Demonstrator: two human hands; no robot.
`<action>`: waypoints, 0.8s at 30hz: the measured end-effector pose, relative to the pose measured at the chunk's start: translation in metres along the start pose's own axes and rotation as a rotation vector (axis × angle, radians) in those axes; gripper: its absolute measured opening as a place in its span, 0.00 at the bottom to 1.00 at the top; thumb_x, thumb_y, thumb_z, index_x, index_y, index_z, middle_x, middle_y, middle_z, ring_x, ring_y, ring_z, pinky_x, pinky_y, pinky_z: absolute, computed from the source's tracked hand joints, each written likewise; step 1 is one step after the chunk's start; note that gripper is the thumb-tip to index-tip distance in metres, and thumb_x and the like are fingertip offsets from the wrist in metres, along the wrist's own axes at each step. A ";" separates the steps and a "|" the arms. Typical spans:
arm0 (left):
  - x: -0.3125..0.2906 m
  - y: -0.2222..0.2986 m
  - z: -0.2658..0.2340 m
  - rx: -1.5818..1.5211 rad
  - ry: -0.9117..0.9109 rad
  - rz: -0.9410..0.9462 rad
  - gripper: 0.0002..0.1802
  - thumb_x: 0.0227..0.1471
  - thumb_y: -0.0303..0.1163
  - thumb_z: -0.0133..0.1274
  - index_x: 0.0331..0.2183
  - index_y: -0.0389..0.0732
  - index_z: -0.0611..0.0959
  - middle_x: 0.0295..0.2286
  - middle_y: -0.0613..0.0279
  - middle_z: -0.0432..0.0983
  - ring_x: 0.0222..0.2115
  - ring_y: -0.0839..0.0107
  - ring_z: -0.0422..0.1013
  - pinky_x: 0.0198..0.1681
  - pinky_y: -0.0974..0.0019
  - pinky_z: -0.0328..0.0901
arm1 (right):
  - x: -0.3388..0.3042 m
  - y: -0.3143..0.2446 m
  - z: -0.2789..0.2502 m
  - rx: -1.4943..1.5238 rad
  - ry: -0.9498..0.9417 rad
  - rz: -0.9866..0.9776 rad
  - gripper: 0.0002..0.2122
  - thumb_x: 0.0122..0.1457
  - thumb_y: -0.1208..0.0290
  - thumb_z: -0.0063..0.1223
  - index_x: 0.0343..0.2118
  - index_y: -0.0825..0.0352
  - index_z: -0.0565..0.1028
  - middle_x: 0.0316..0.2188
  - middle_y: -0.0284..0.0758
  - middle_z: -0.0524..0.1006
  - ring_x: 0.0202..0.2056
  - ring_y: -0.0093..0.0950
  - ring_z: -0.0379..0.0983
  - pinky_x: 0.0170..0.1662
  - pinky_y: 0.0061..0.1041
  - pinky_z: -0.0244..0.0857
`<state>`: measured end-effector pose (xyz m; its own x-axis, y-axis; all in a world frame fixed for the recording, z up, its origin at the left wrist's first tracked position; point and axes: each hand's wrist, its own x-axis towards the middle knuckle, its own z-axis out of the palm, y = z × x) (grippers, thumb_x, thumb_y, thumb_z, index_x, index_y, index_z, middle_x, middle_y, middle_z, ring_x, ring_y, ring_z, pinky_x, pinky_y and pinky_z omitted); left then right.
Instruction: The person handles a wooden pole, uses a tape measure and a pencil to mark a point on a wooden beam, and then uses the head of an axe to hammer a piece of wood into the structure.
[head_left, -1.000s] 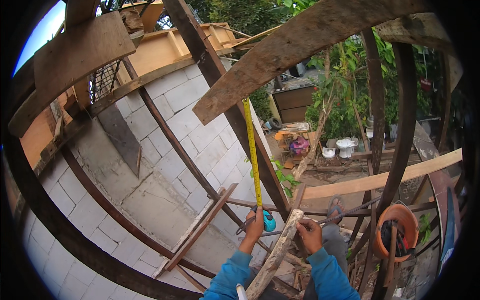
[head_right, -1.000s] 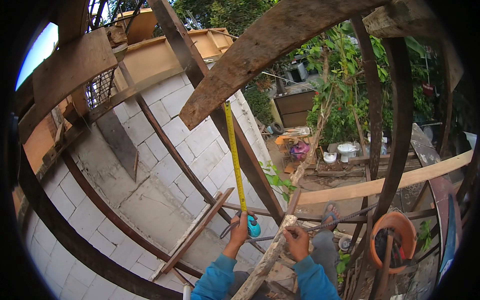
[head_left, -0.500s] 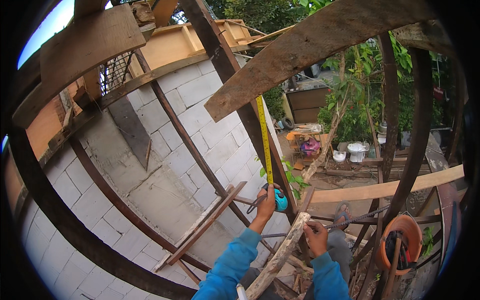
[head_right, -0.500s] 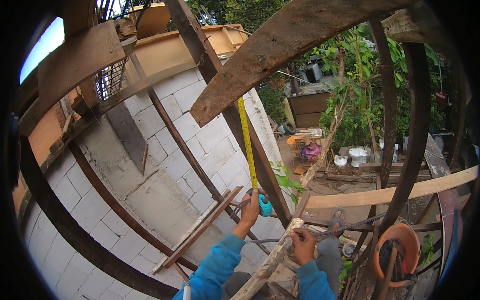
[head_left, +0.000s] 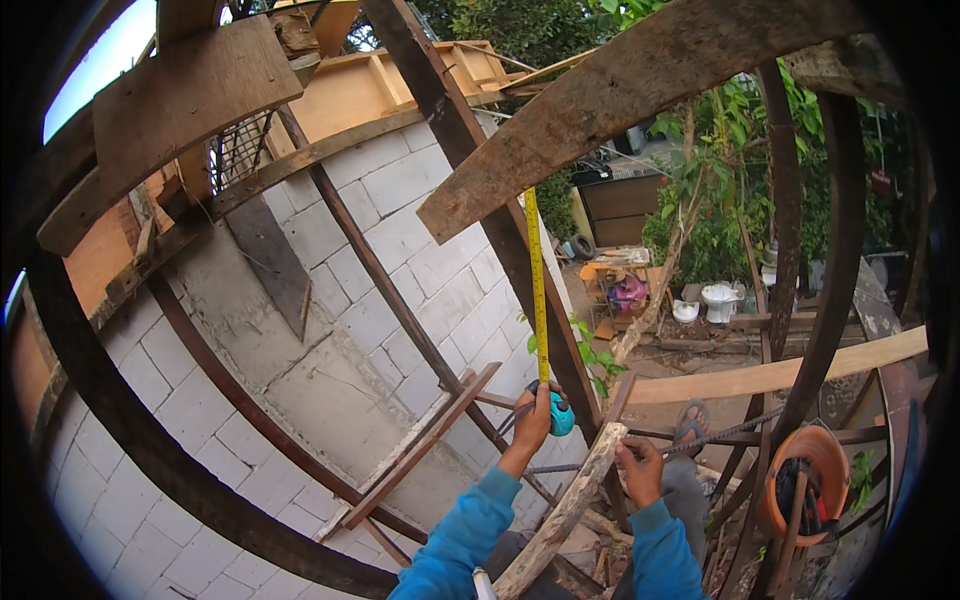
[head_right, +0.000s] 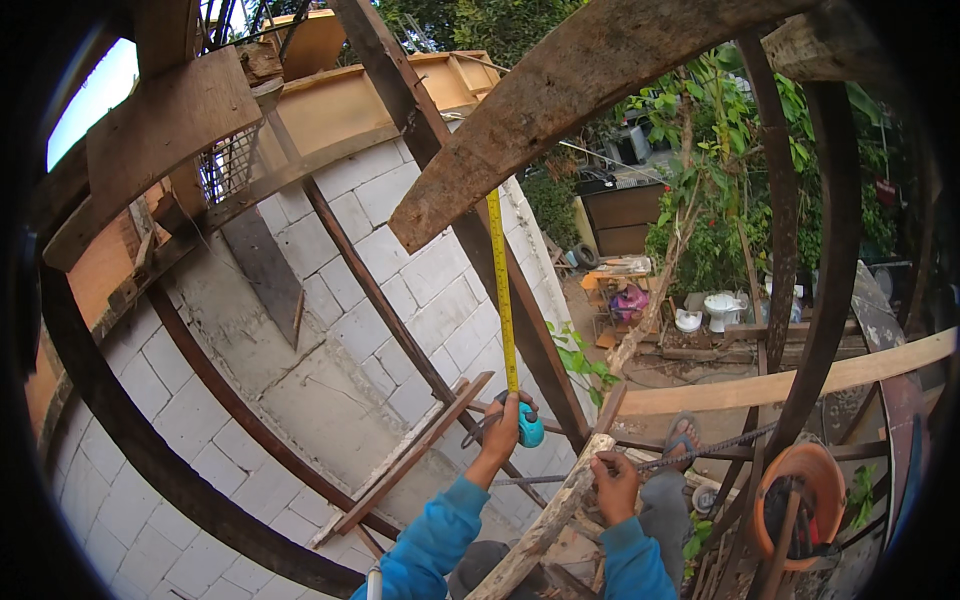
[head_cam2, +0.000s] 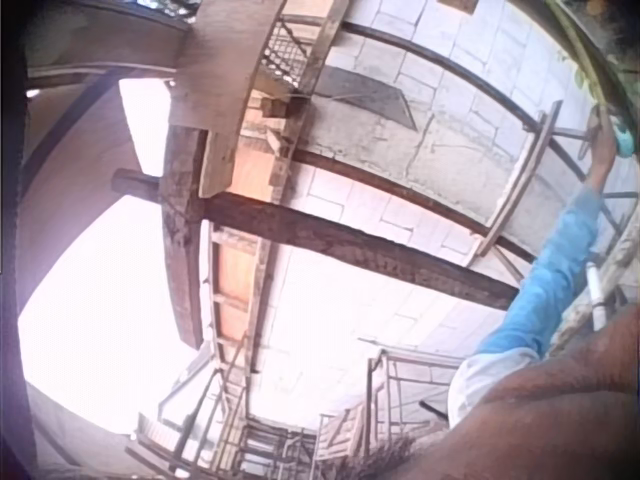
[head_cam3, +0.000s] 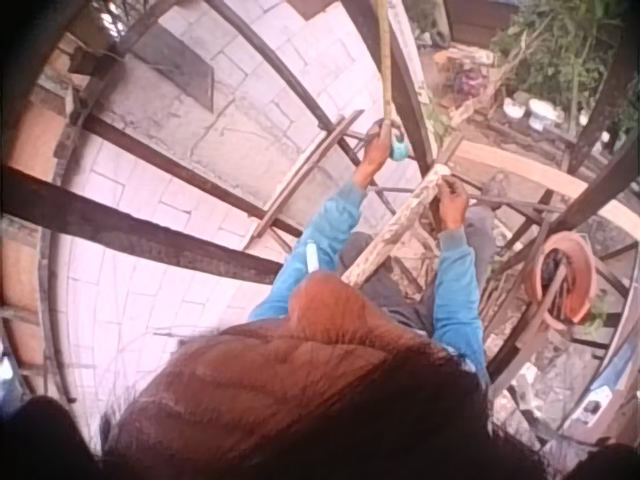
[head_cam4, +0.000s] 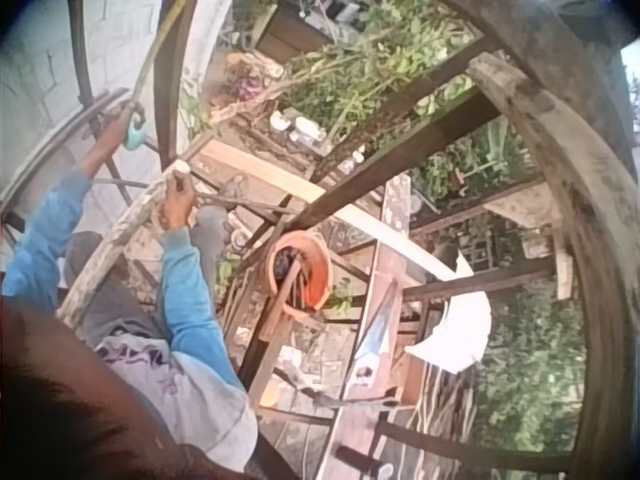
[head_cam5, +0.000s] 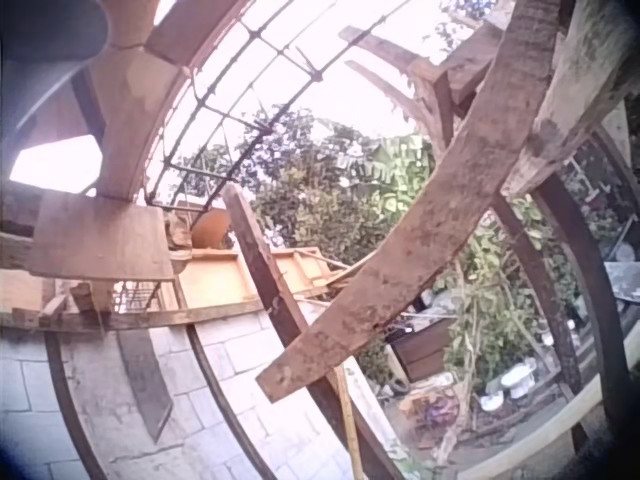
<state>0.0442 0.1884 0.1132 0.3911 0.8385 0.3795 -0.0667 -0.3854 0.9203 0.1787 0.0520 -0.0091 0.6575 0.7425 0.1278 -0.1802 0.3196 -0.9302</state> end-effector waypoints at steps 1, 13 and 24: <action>-0.003 -0.003 -0.002 -0.006 0.003 -0.011 0.17 0.63 0.38 0.36 0.32 0.36 0.75 0.25 0.61 0.74 0.25 0.78 0.68 0.30 0.72 0.64 | -0.001 0.000 0.000 0.003 -0.003 0.006 0.07 0.53 0.75 0.58 0.34 0.71 0.76 0.23 0.30 0.74 0.22 0.17 0.67 0.24 0.17 0.63; -0.015 -0.002 -0.020 -0.014 0.021 -0.020 0.17 0.63 0.38 0.38 0.31 0.36 0.75 0.24 0.62 0.73 0.24 0.78 0.69 0.29 0.72 0.65 | -0.004 0.001 0.004 -0.096 -0.017 -0.034 0.07 0.53 0.75 0.58 0.33 0.71 0.77 0.22 0.28 0.73 0.22 0.15 0.66 0.24 0.16 0.61; 0.073 0.032 -0.009 -0.022 0.037 0.156 0.18 0.63 0.40 0.38 0.31 0.38 0.75 0.24 0.63 0.73 0.25 0.78 0.69 0.31 0.72 0.64 | -0.009 -0.002 0.008 -0.046 -0.047 0.035 0.07 0.53 0.75 0.58 0.34 0.71 0.76 0.22 0.29 0.74 0.21 0.15 0.65 0.21 0.17 0.59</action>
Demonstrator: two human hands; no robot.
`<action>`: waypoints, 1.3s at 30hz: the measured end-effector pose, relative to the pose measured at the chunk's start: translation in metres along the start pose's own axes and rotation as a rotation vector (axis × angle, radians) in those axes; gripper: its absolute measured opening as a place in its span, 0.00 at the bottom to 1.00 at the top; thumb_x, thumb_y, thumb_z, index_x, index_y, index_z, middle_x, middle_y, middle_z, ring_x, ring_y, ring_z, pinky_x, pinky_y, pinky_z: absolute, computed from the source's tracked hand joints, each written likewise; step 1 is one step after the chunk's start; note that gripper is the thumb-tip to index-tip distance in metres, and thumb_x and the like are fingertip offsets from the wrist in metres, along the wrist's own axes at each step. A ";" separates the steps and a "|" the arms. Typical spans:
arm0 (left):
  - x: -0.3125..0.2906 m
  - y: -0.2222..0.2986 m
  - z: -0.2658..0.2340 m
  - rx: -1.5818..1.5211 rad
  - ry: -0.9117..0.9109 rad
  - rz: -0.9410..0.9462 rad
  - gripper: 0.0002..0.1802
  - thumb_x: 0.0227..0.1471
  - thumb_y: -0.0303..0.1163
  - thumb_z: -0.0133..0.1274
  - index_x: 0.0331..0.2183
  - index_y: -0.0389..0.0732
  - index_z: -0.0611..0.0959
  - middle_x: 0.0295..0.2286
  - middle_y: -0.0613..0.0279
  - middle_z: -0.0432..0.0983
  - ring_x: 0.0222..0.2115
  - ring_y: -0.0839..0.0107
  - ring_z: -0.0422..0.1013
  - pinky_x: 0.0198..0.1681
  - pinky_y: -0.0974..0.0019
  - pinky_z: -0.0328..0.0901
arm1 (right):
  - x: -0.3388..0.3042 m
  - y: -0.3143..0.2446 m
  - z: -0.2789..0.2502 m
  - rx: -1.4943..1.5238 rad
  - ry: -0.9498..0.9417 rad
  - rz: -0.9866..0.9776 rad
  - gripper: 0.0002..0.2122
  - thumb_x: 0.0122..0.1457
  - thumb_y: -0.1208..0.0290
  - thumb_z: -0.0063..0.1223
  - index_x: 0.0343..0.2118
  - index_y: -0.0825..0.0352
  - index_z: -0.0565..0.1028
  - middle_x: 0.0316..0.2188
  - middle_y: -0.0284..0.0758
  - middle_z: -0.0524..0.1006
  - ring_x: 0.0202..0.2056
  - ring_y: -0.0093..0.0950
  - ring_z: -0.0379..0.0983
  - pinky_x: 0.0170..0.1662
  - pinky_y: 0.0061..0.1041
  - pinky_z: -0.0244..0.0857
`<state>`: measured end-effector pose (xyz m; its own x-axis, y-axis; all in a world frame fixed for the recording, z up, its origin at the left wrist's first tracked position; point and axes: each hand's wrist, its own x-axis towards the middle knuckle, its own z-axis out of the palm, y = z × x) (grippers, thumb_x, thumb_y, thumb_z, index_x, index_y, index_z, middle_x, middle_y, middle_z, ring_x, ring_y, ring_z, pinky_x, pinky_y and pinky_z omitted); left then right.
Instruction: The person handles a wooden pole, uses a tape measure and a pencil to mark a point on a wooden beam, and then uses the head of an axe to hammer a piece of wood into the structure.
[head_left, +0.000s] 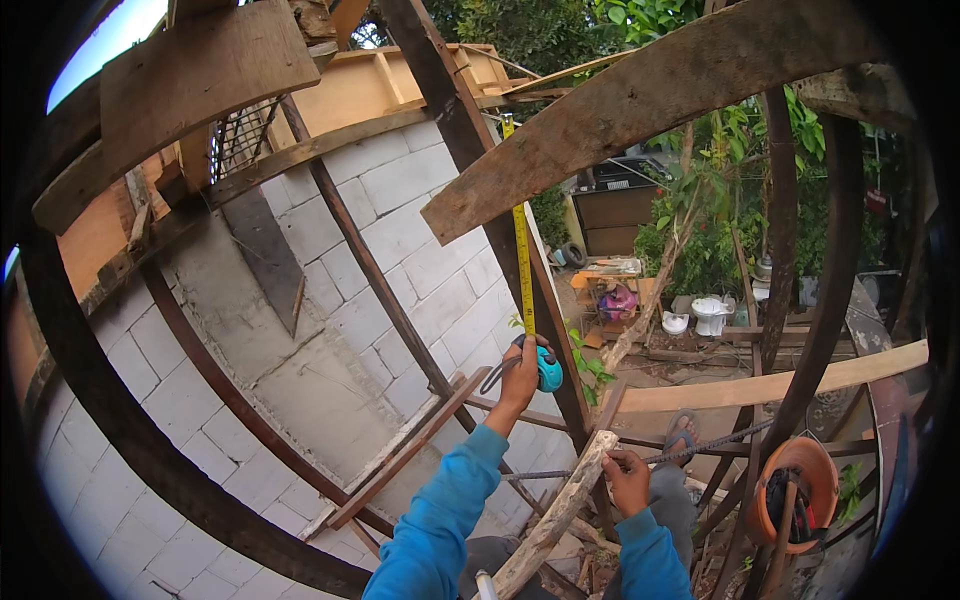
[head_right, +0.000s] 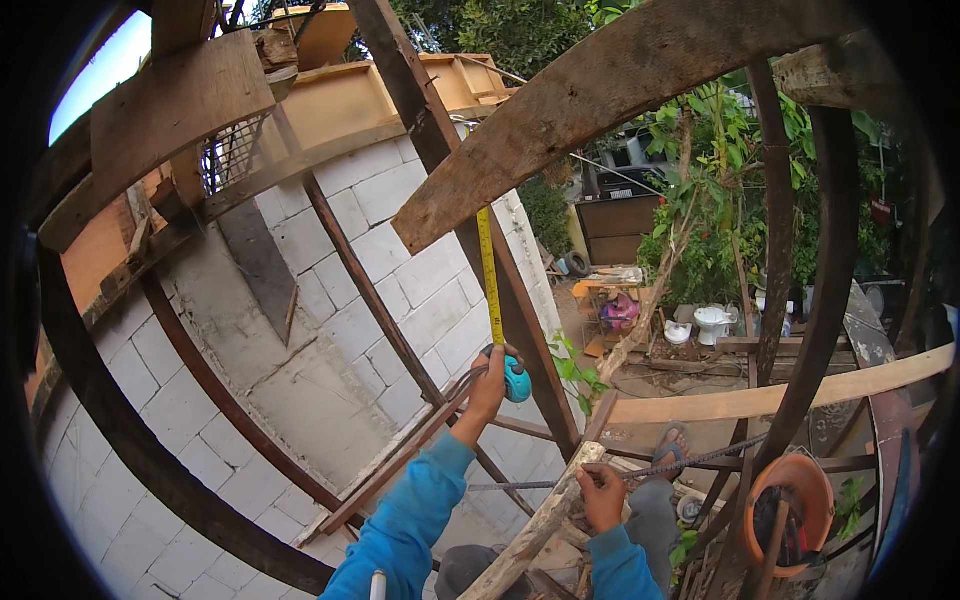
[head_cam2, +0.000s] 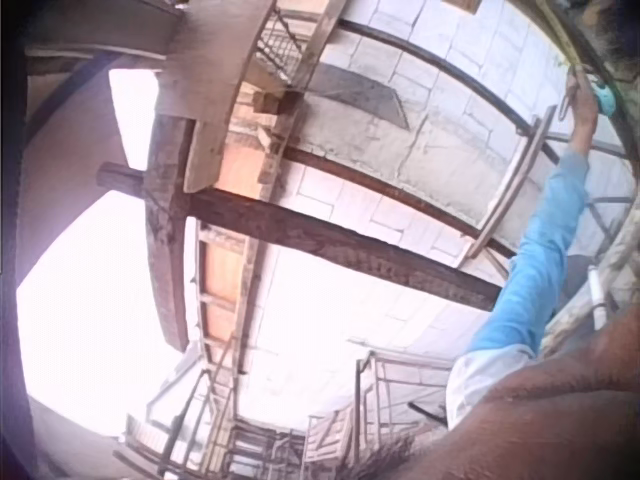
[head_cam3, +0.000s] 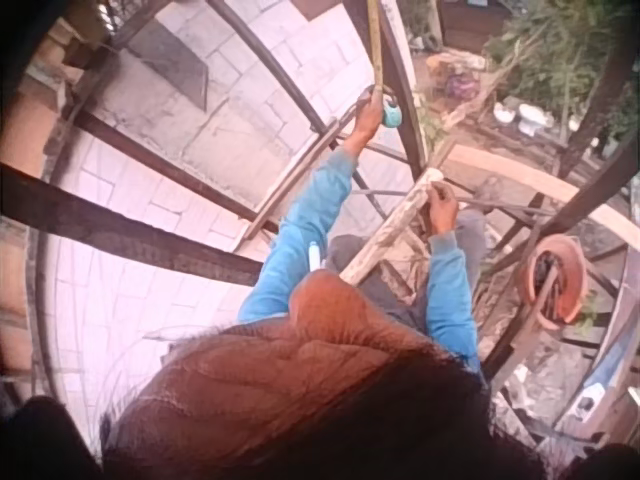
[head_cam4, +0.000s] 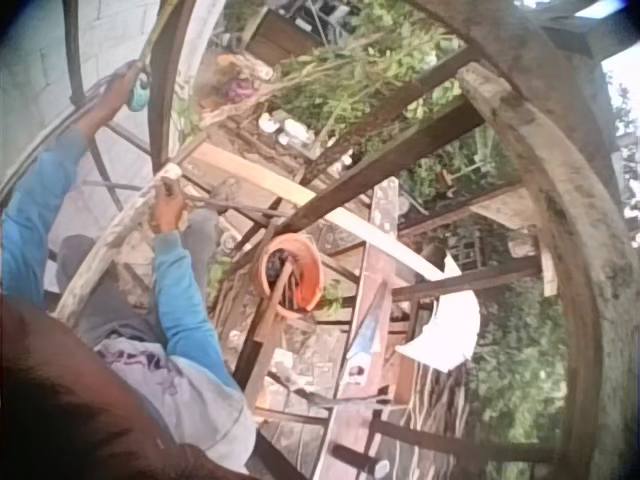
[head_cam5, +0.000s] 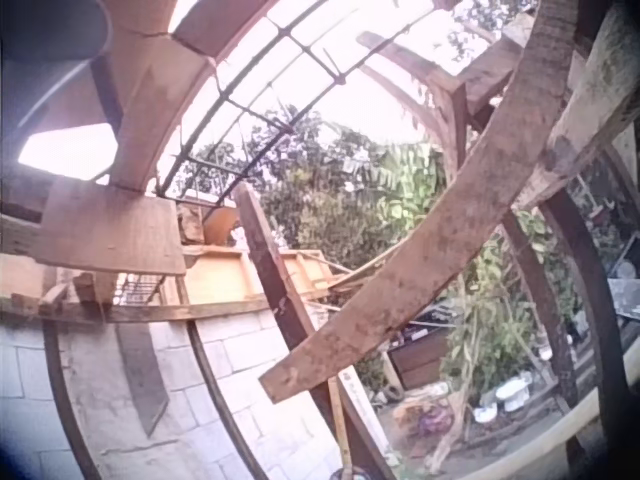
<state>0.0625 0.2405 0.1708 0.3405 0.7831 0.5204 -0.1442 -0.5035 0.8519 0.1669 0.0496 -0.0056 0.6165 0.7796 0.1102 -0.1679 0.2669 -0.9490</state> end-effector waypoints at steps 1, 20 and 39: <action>0.011 0.002 0.003 -0.009 0.013 0.032 0.18 0.63 0.40 0.38 0.30 0.38 0.75 0.24 0.63 0.73 0.25 0.78 0.68 0.30 0.72 0.64 | -0.001 0.002 0.000 -0.013 -0.006 -0.008 0.07 0.53 0.75 0.58 0.34 0.71 0.76 0.22 0.29 0.74 0.21 0.15 0.65 0.21 0.17 0.59; 0.149 0.042 0.038 -0.051 0.139 0.213 0.17 0.62 0.37 0.35 0.30 0.36 0.72 0.23 0.59 0.73 0.24 0.74 0.70 0.31 0.69 0.66 | 0.013 -0.004 -0.006 -0.065 0.047 -0.022 0.07 0.51 0.74 0.60 0.32 0.71 0.78 0.25 0.34 0.78 0.26 0.20 0.73 0.29 0.21 0.67; 0.163 0.022 0.028 -0.006 0.173 0.221 0.19 0.62 0.40 0.36 0.30 0.36 0.74 0.25 0.60 0.74 0.26 0.72 0.71 0.34 0.67 0.66 | 0.014 0.008 -0.004 -0.108 0.065 -0.020 0.08 0.53 0.74 0.59 0.34 0.71 0.76 0.26 0.34 0.77 0.25 0.20 0.71 0.26 0.19 0.66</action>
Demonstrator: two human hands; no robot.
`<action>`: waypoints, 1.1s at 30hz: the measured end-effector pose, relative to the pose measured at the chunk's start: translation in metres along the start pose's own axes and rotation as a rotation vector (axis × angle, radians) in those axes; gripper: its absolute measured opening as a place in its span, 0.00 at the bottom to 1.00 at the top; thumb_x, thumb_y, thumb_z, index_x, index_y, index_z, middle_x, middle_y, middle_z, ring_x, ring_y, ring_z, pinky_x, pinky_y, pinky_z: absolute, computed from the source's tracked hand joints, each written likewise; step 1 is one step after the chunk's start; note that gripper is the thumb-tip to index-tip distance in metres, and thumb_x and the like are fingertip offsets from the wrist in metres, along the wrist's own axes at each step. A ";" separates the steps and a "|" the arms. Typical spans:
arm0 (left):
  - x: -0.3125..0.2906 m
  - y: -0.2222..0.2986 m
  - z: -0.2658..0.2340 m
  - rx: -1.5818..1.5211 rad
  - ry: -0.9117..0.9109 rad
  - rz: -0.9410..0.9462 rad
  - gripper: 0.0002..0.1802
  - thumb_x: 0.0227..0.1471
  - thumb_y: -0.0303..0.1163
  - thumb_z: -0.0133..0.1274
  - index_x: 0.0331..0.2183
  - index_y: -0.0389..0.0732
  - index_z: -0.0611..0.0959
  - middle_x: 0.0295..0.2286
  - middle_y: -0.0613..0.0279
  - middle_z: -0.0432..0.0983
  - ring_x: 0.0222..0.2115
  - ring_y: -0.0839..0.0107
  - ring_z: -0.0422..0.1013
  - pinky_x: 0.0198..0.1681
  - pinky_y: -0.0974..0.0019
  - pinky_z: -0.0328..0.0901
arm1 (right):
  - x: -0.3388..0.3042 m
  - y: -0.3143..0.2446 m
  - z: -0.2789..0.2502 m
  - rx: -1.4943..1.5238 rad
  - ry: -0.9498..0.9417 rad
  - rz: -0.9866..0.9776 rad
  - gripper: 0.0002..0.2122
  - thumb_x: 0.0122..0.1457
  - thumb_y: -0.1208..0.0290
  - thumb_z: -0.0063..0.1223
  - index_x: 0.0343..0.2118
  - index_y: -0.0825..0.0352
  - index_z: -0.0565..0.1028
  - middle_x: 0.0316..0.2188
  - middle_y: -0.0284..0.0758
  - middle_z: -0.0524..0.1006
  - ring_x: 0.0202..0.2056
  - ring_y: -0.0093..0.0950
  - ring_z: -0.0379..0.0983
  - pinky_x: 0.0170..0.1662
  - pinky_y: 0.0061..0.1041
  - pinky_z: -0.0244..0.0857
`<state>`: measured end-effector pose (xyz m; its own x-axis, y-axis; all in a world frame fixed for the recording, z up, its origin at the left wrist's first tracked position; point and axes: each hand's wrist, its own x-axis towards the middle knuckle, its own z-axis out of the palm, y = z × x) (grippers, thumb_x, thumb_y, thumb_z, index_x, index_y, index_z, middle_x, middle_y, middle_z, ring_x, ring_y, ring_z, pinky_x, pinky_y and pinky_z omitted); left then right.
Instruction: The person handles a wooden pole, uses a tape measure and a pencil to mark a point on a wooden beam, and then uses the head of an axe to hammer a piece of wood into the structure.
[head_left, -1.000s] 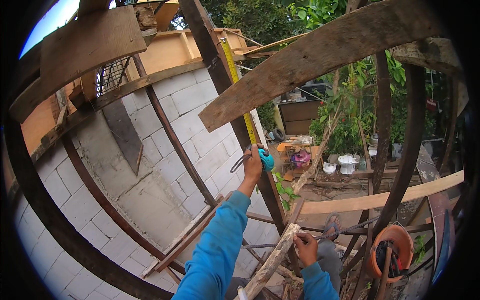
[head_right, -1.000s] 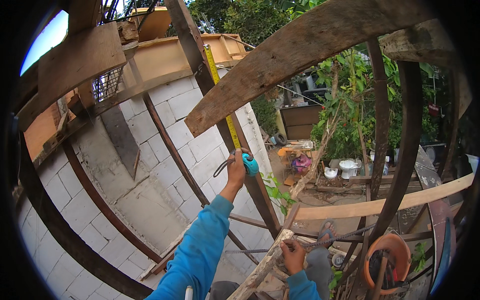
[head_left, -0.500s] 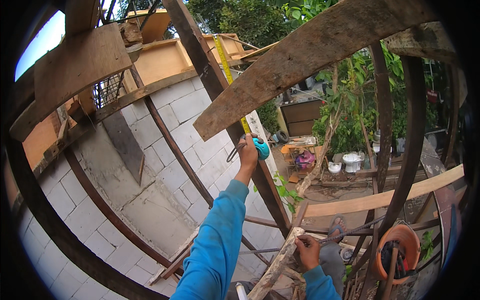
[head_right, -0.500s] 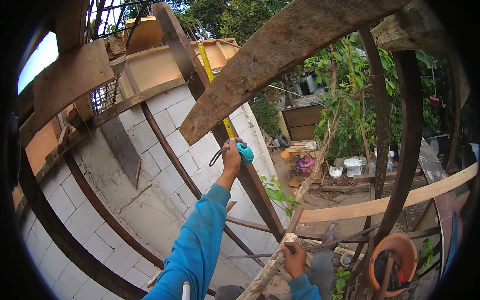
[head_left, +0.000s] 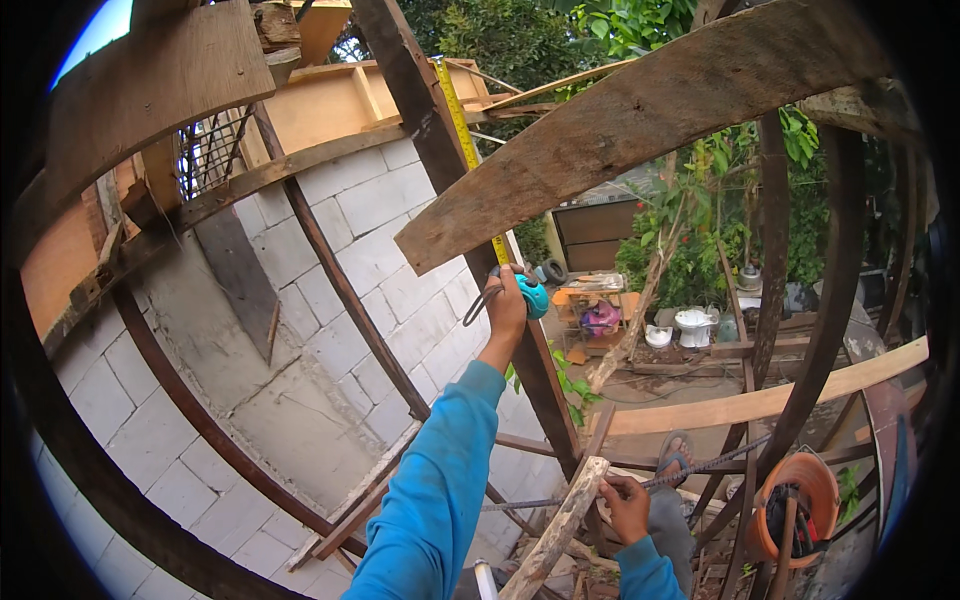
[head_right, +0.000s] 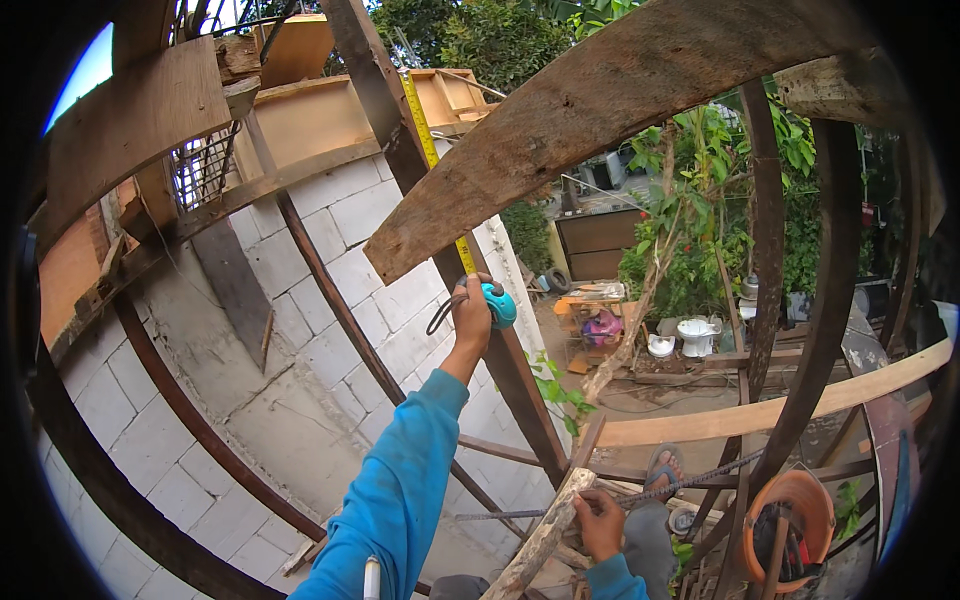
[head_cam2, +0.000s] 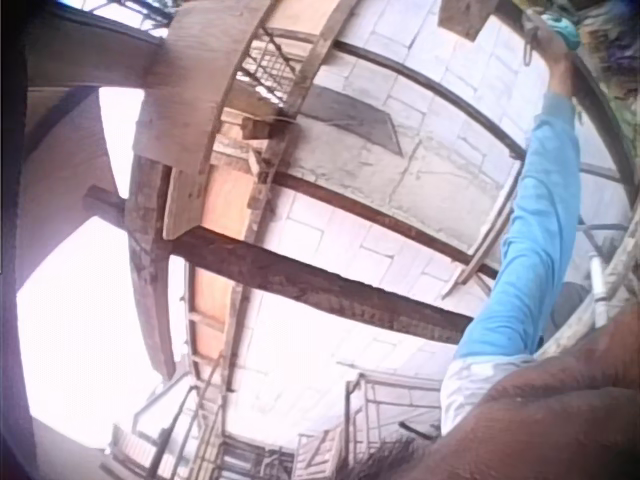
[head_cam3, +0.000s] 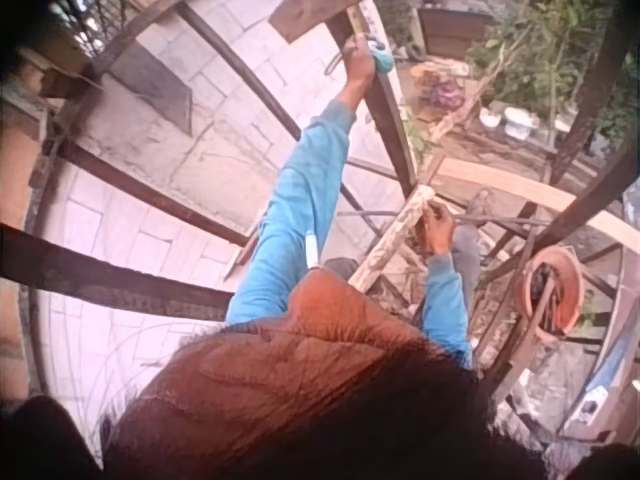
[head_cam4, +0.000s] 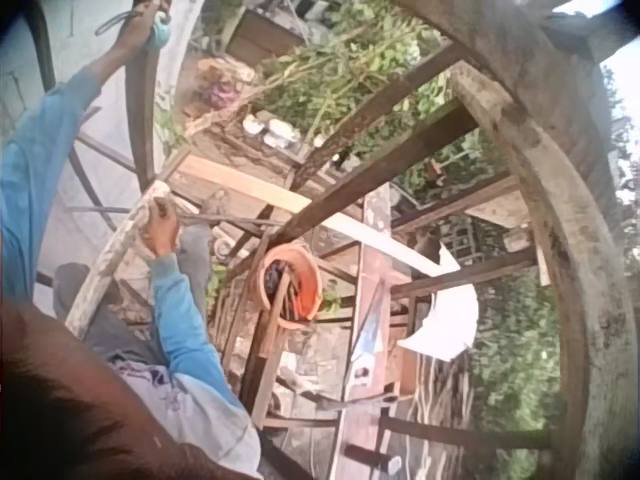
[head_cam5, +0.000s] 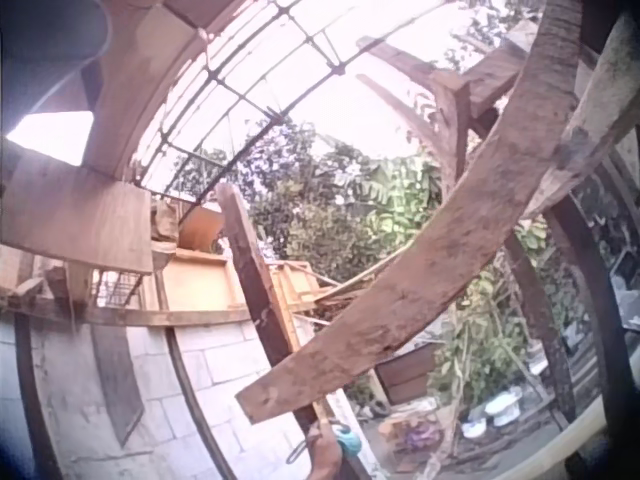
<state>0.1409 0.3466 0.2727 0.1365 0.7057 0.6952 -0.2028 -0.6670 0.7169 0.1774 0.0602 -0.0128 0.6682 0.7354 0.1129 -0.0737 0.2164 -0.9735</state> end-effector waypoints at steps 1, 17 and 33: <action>-0.001 0.001 -0.001 -0.010 0.001 0.001 0.19 0.62 0.40 0.36 0.30 0.36 0.74 0.25 0.60 0.74 0.26 0.72 0.71 0.34 0.67 0.66 | -0.001 -0.003 0.001 0.006 0.006 0.012 0.08 0.53 0.74 0.59 0.34 0.71 0.76 0.26 0.34 0.77 0.25 0.20 0.71 0.26 0.20 0.66; 0.004 -0.004 0.004 0.072 0.072 0.011 0.20 0.61 0.39 0.34 0.29 0.35 0.75 0.24 0.57 0.76 0.26 0.69 0.73 0.34 0.65 0.66 | 0.000 0.022 -0.018 -0.169 0.093 -0.021 0.07 0.52 0.75 0.59 0.33 0.73 0.76 0.25 0.35 0.77 0.25 0.21 0.72 0.28 0.21 0.67; -0.001 0.010 0.006 0.068 0.064 -0.025 0.18 0.61 0.40 0.34 0.32 0.38 0.74 0.25 0.59 0.75 0.26 0.73 0.70 0.33 0.69 0.66 | -0.025 0.005 -0.017 -0.060 -0.026 0.076 0.08 0.52 0.71 0.61 0.33 0.69 0.78 0.26 0.35 0.79 0.28 0.22 0.74 0.32 0.24 0.67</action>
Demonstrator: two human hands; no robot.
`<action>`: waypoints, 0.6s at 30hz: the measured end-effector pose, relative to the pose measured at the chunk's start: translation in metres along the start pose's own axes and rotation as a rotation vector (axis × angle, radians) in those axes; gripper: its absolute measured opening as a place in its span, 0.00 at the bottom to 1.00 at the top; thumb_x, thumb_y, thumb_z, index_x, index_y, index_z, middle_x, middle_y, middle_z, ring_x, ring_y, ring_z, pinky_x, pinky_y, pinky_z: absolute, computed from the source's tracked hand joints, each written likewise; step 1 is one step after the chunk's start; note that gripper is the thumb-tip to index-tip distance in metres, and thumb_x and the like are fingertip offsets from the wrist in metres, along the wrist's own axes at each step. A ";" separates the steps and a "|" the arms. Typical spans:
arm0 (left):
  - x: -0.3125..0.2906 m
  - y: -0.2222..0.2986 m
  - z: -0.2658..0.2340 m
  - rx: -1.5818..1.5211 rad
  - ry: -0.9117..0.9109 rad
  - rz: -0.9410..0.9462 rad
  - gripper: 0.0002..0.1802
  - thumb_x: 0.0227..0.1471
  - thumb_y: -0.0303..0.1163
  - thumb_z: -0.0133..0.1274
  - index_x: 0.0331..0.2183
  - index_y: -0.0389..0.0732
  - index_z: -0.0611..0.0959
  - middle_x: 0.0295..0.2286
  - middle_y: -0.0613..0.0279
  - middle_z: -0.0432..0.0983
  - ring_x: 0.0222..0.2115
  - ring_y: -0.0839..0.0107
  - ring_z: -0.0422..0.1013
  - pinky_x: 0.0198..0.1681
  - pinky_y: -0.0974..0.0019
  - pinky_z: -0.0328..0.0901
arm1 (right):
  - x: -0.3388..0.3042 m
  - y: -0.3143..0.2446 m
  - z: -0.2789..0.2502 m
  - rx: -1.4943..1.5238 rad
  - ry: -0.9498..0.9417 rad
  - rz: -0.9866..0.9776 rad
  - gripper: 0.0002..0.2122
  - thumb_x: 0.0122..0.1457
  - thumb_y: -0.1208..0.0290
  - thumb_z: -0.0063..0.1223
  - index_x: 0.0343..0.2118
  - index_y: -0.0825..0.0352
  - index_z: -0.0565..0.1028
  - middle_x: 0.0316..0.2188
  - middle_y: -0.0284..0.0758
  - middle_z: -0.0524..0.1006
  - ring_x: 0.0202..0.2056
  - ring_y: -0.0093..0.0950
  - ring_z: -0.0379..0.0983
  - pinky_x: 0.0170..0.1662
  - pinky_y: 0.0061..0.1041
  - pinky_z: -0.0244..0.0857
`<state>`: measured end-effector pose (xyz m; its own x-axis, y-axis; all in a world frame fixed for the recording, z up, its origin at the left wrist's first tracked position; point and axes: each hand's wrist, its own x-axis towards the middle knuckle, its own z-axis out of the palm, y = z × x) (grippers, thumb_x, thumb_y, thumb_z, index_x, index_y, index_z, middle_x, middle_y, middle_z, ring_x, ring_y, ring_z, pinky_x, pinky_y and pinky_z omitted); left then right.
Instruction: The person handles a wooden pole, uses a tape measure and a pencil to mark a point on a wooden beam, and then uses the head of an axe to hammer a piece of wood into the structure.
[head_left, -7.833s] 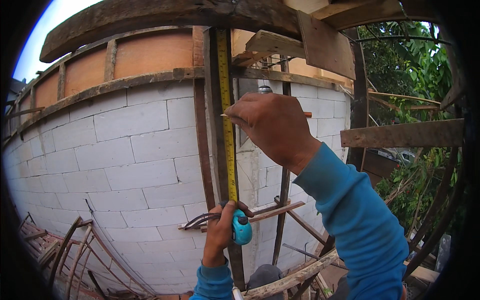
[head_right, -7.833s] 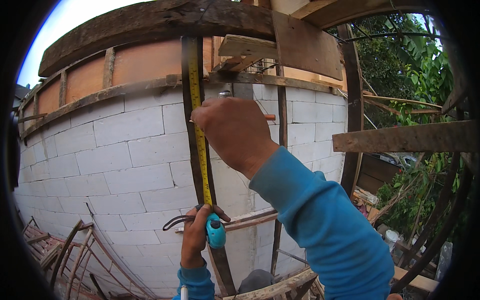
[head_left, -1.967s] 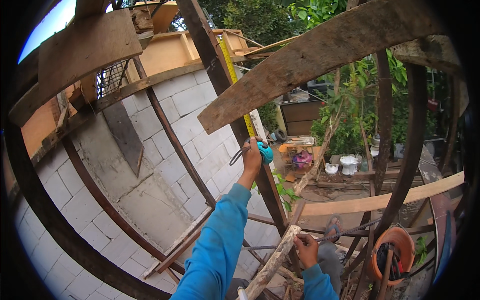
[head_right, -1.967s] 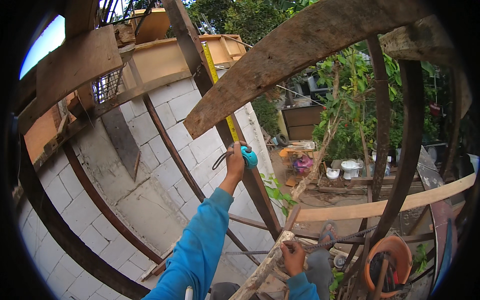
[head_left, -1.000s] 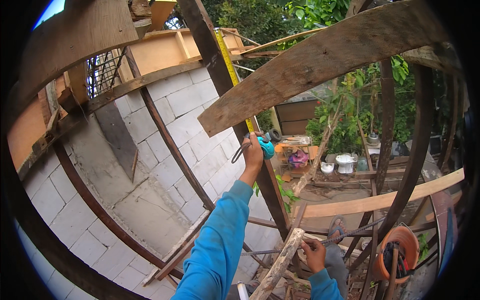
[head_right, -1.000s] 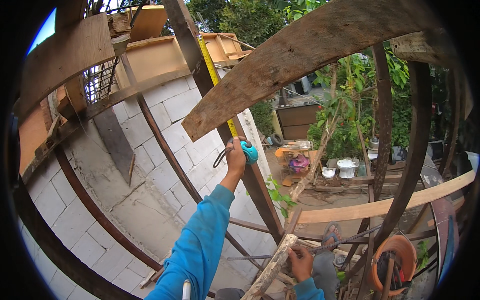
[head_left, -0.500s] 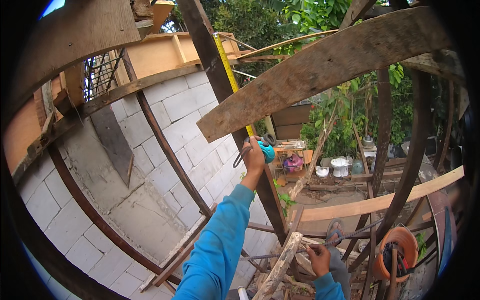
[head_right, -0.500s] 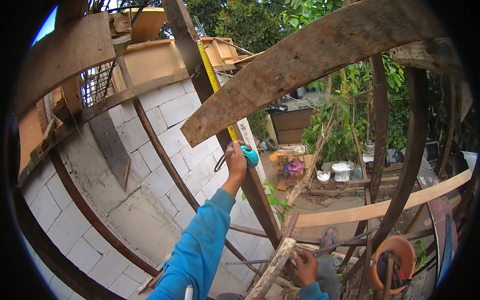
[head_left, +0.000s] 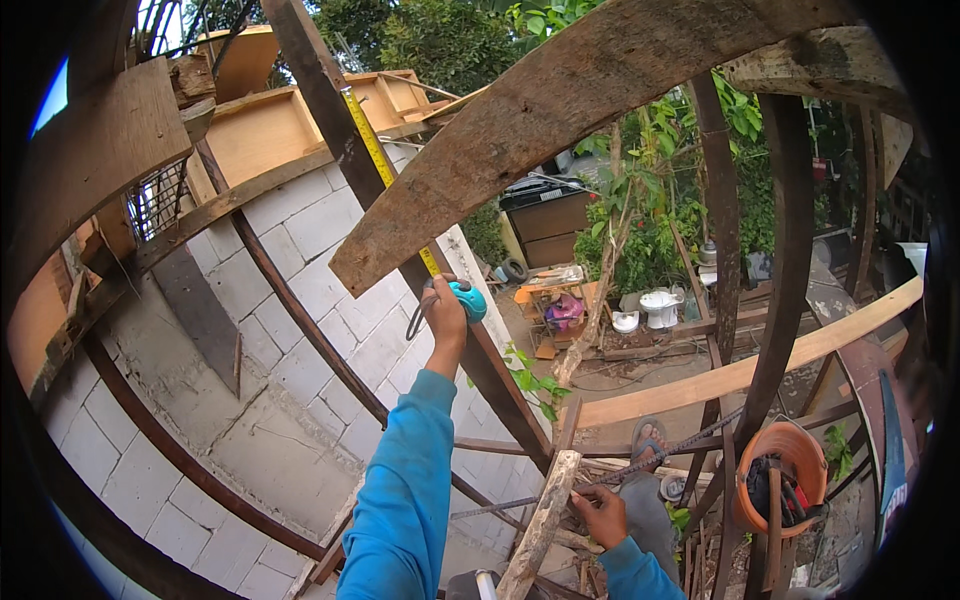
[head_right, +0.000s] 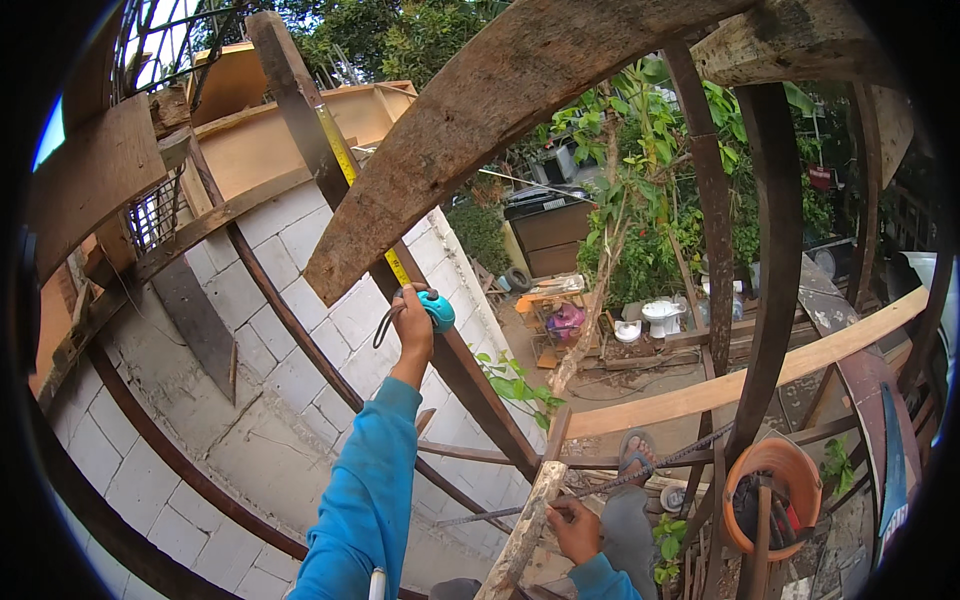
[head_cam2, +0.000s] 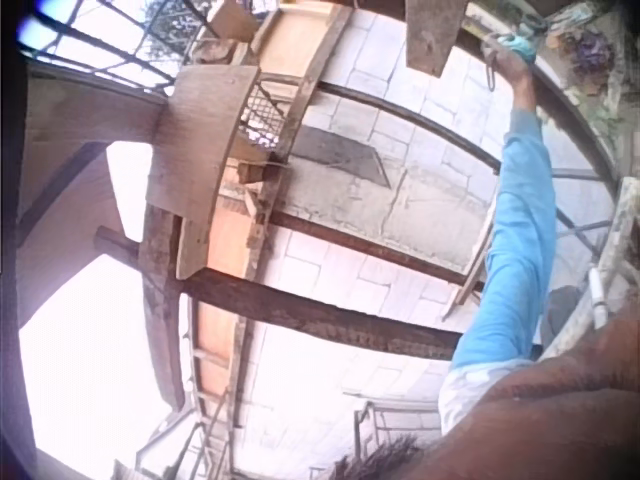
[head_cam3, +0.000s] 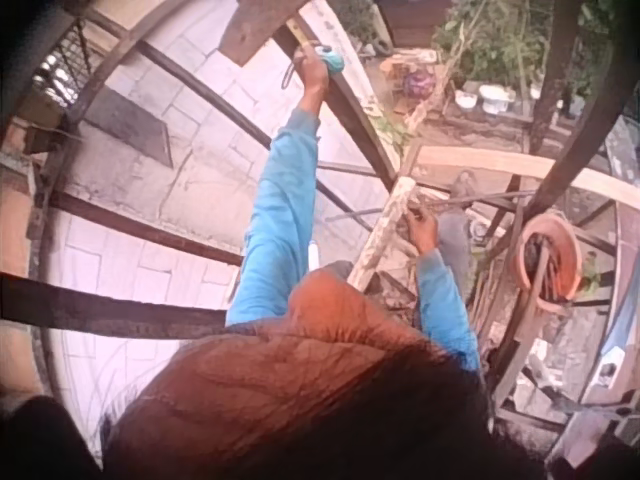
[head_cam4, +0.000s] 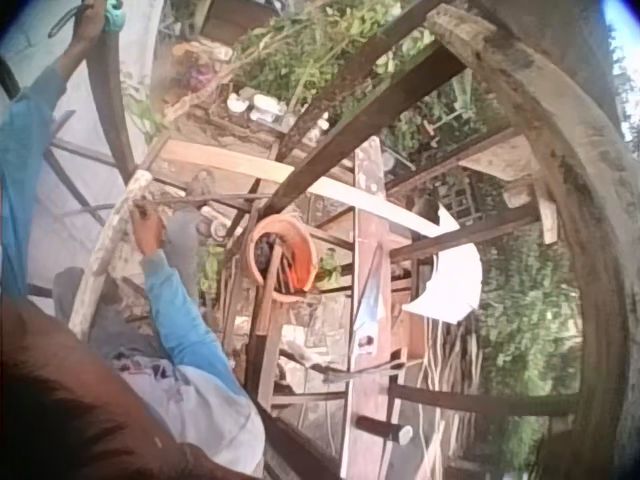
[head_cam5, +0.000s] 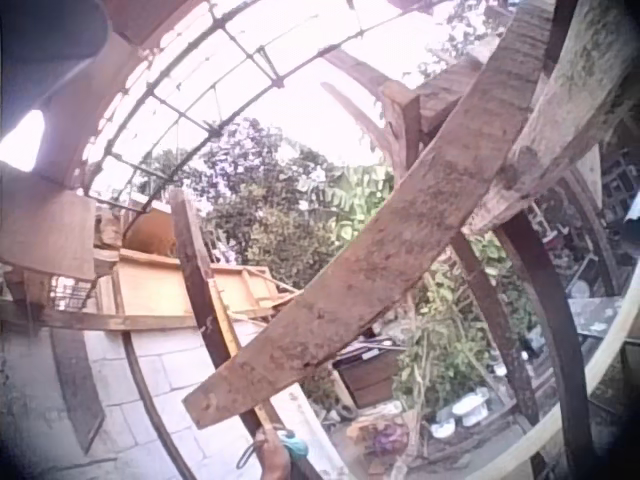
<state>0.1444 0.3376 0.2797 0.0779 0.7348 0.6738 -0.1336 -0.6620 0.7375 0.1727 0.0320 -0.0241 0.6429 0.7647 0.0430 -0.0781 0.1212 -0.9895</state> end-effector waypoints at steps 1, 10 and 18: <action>0.001 -0.001 -0.001 -0.013 0.006 -0.015 0.18 0.61 0.40 0.34 0.31 0.38 0.74 0.25 0.60 0.75 0.26 0.74 0.70 0.34 0.69 0.66 | 0.002 0.005 0.003 -0.027 -0.013 0.001 0.08 0.52 0.71 0.61 0.33 0.69 0.78 0.26 0.35 0.79 0.28 0.22 0.74 0.32 0.24 0.67; 0.001 -0.006 0.002 -0.016 0.025 0.019 0.18 0.61 0.39 0.34 0.30 0.37 0.74 0.24 0.59 0.75 0.26 0.73 0.70 0.33 0.69 0.65 | 0.002 0.008 0.013 -0.025 -0.004 0.013 0.09 0.51 0.70 0.61 0.33 0.68 0.78 0.25 0.35 0.79 0.28 0.21 0.74 0.32 0.22 0.67; 0.001 -0.005 0.002 -0.014 0.027 0.000 0.18 0.61 0.39 0.34 0.30 0.38 0.74 0.25 0.59 0.75 0.25 0.74 0.69 0.32 0.69 0.65 | 0.004 0.007 0.012 0.019 -0.033 0.037 0.08 0.52 0.71 0.60 0.33 0.69 0.78 0.25 0.35 0.78 0.28 0.22 0.74 0.32 0.22 0.68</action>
<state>0.1474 0.3415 0.2766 0.0516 0.7387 0.6720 -0.1471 -0.6600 0.7368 0.1658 0.0435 -0.0291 0.6137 0.7895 0.0116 -0.1158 0.1045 -0.9878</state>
